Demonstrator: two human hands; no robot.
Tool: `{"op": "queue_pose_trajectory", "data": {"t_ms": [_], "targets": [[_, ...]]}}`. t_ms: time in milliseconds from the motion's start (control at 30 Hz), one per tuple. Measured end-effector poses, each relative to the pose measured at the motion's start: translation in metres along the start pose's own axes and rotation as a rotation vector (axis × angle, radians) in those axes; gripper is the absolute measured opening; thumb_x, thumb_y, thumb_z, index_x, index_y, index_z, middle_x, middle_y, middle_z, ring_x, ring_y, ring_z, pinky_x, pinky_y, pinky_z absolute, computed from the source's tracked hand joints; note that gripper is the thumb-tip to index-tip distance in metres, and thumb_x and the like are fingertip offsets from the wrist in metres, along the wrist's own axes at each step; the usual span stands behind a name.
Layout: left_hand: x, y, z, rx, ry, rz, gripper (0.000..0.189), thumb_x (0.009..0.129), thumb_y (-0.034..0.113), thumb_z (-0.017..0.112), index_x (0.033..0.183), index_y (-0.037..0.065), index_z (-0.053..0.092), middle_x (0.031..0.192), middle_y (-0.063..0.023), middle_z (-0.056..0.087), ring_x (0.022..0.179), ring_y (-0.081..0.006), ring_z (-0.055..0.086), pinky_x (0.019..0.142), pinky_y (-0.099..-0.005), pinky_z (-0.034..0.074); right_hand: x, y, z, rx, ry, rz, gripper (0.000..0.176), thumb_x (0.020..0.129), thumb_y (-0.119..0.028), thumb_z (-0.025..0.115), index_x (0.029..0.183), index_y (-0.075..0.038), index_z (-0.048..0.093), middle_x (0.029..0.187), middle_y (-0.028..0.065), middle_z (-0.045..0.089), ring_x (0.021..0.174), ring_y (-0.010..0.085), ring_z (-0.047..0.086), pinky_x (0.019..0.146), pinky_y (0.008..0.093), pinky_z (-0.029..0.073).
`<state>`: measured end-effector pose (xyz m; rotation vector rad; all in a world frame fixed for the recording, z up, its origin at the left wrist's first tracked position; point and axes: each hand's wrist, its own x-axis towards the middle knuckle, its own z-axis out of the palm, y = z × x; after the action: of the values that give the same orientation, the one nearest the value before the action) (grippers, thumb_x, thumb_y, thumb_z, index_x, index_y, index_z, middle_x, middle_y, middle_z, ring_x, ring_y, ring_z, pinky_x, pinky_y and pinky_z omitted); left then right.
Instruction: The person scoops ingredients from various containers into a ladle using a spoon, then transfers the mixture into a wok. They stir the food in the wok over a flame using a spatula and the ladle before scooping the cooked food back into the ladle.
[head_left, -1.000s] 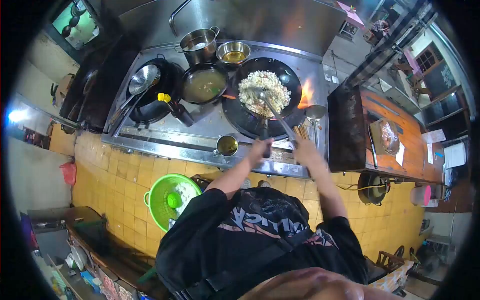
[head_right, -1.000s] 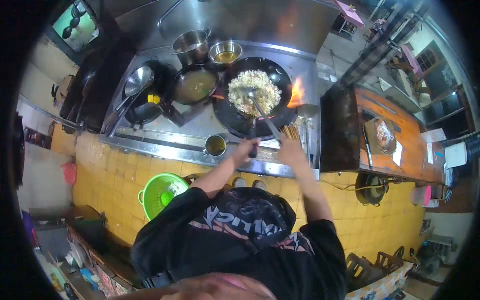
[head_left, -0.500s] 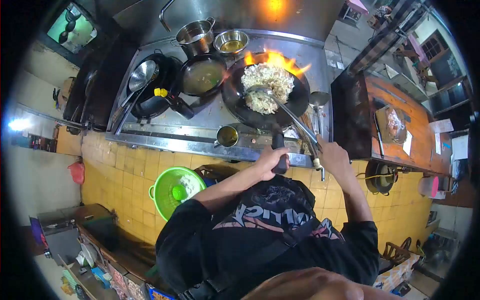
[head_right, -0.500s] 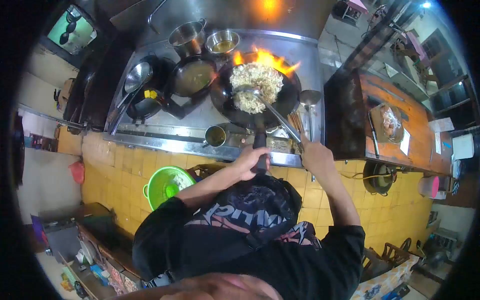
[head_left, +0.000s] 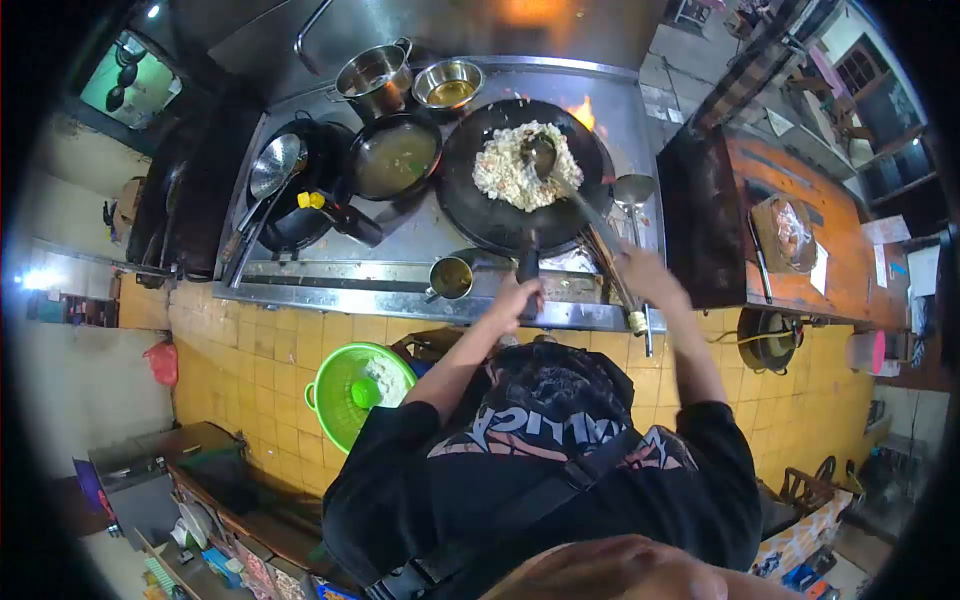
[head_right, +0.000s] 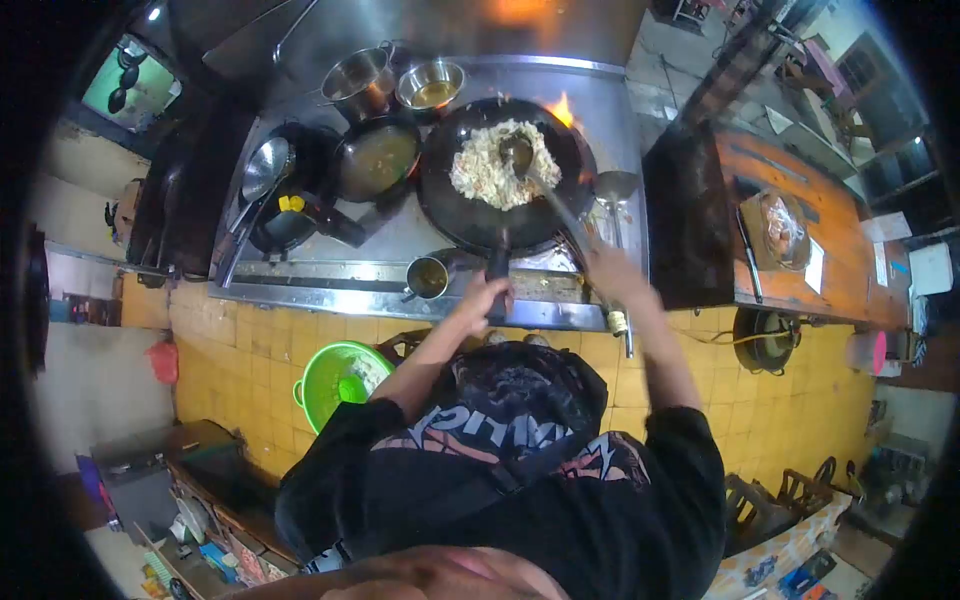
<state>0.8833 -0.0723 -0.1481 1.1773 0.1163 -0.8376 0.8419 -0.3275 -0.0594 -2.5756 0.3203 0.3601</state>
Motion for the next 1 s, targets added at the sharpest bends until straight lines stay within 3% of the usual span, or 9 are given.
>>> {"op": "queue_pose_trajectory", "data": {"t_ms": [100, 233, 367, 400, 500, 567, 700, 933, 1000], "targets": [[0.046, -0.013, -0.024, 0.001, 0.094, 0.107, 0.016, 0.082, 0.009, 0.062, 0.087, 0.002, 0.048, 0.062, -0.0068, 0.055, 0.048, -0.0154, 0.054, 0.044, -0.0308, 0.047, 0.039, 0.011, 0.048, -0.25, -0.043, -0.129, 0.033, 0.089, -0.021, 0.048, 0.115, -0.004, 0.057, 0.094, 0.0252, 0.064, 0.086, 0.0409, 0.062, 0.08, 0.0481, 0.05], [0.07, -0.006, -0.038, 0.127, 0.07, 0.084, 0.023, 0.081, 0.009, 0.064, 0.092, 0.003, 0.045, 0.062, -0.0073, 0.056, 0.045, -0.0159, 0.053, 0.044, -0.0313, 0.047, 0.024, -0.002, -0.059, -0.181, -0.011, -0.133, 0.028, 0.09, -0.022, 0.045, 0.105, -0.004, 0.06, 0.091, 0.0241, 0.064, 0.089, 0.0437, 0.061, 0.08, 0.0494, 0.05], [0.063, 0.002, -0.027, 0.1, 0.152, -0.007, 0.019, 0.084, 0.015, 0.064, 0.089, 0.005, 0.049, 0.066, -0.0053, 0.056, 0.05, -0.0158, 0.055, 0.045, -0.03, 0.047, 0.085, 0.005, 0.066, -0.318, 0.18, 0.023, 0.038, 0.088, -0.027, 0.049, 0.12, -0.006, 0.052, 0.095, 0.0255, 0.064, 0.09, 0.0421, 0.062, 0.08, 0.0509, 0.048], [0.07, -0.004, -0.03, 0.071, 0.117, -0.048, 0.019, 0.084, 0.015, 0.065, 0.087, 0.006, 0.05, 0.066, -0.0051, 0.056, 0.05, -0.0158, 0.055, 0.044, -0.03, 0.047, 0.087, 0.01, 0.089, -0.333, 0.363, -0.215, 0.039, 0.087, -0.025, 0.052, 0.121, -0.005, 0.051, 0.09, 0.0257, 0.064, 0.091, 0.0415, 0.062, 0.08, 0.0495, 0.049], [0.052, 0.005, 0.011, -0.058, 0.375, -0.107, 0.019, 0.085, 0.017, 0.066, 0.081, 0.004, 0.052, 0.067, -0.0044, 0.054, 0.052, -0.0147, 0.053, 0.045, -0.0308, 0.045, 0.03, -0.003, 0.016, -0.063, 0.016, -0.277, 0.041, 0.09, -0.027, 0.049, 0.128, -0.012, 0.048, 0.085, 0.0273, 0.063, 0.081, 0.0434, 0.062, 0.071, 0.0538, 0.049], [-0.026, 0.071, 0.068, -0.664, -0.003, -0.189, 0.019, 0.084, 0.015, 0.064, 0.082, 0.003, 0.05, 0.068, -0.0062, 0.054, 0.058, -0.0153, 0.055, 0.053, -0.0303, 0.049, -0.037, -0.046, -0.07, -0.229, -0.087, -0.096, 0.043, 0.089, -0.026, 0.049, 0.131, -0.017, 0.047, 0.086, 0.0267, 0.063, 0.08, 0.0421, 0.063, 0.07, 0.0516, 0.05], [-0.057, 0.104, 0.059, -0.607, -0.104, -0.435, 0.017, 0.086, 0.014, 0.062, 0.082, 0.003, 0.05, 0.068, -0.0049, 0.051, 0.06, -0.014, 0.053, 0.054, -0.0273, 0.047, -0.078, -0.051, -0.087, -0.47, -0.014, -0.139, 0.05, 0.084, -0.017, 0.051, 0.133, -0.021, 0.047, 0.083, 0.0234, 0.063, 0.077, 0.0405, 0.063, 0.069, 0.0487, 0.051], [-0.075, 0.038, 0.07, -0.143, 0.129, -0.141, 0.017, 0.087, 0.018, 0.062, 0.088, 0.005, 0.052, 0.068, -0.0058, 0.055, 0.056, -0.0185, 0.057, 0.05, -0.0318, 0.049, -0.097, -0.037, -0.049, -0.471, 0.128, -0.225, 0.054, 0.081, -0.005, 0.049, 0.135, -0.015, 0.045, 0.084, 0.0175, 0.062, 0.07, 0.0359, 0.064, 0.064, 0.0449, 0.052], [-0.094, 0.05, 0.08, -0.18, -0.086, -0.238, 0.017, 0.087, 0.018, 0.062, 0.088, 0.004, 0.052, 0.065, -0.0054, 0.055, 0.054, -0.0181, 0.056, 0.051, -0.0334, 0.049, -0.102, -0.046, -0.046, -0.494, 0.13, -0.199, 0.05, 0.086, -0.007, 0.046, 0.135, -0.012, 0.044, 0.086, 0.016, 0.061, 0.07, 0.0326, 0.065, 0.059, 0.0418, 0.054]]}}
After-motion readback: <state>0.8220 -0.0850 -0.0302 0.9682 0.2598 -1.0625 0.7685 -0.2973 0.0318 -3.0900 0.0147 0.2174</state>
